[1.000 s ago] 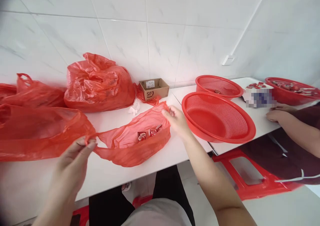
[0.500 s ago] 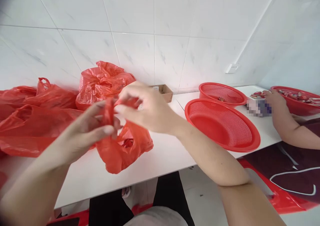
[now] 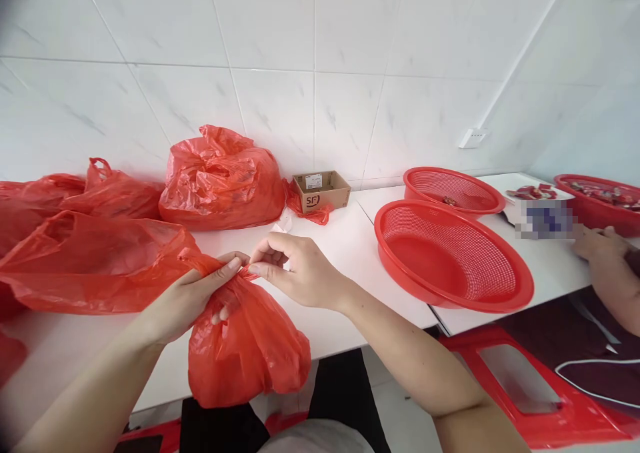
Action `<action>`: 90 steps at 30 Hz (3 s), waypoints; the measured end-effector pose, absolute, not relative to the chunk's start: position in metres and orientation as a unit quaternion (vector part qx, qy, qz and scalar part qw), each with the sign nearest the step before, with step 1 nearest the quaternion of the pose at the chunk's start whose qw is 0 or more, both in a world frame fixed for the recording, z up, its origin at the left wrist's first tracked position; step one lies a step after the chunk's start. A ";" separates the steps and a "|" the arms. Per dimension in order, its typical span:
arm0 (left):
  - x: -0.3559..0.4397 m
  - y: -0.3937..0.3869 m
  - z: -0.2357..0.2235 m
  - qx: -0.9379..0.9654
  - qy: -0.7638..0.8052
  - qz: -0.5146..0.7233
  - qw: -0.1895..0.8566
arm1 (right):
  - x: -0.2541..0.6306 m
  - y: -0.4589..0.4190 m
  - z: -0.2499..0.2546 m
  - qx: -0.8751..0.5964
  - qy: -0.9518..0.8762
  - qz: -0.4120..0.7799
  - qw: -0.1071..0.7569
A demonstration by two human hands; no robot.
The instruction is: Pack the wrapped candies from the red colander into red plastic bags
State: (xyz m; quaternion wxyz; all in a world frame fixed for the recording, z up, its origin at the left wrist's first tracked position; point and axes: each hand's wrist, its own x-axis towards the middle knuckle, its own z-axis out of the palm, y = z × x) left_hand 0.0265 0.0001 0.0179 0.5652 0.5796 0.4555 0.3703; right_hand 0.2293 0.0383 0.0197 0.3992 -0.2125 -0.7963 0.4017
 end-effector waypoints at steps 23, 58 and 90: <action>0.029 0.005 -0.023 0.786 0.451 0.406 0.117 | 0.220 0.049 -0.038 -0.249 -0.725 0.534 0.357; 0.041 0.022 -0.167 0.647 0.666 0.342 0.143 | 0.213 0.071 -0.160 -0.550 -0.697 0.251 0.385; 0.054 -0.003 -0.083 0.620 0.471 0.470 0.416 | 0.219 0.054 -0.103 -0.466 -0.656 0.304 0.510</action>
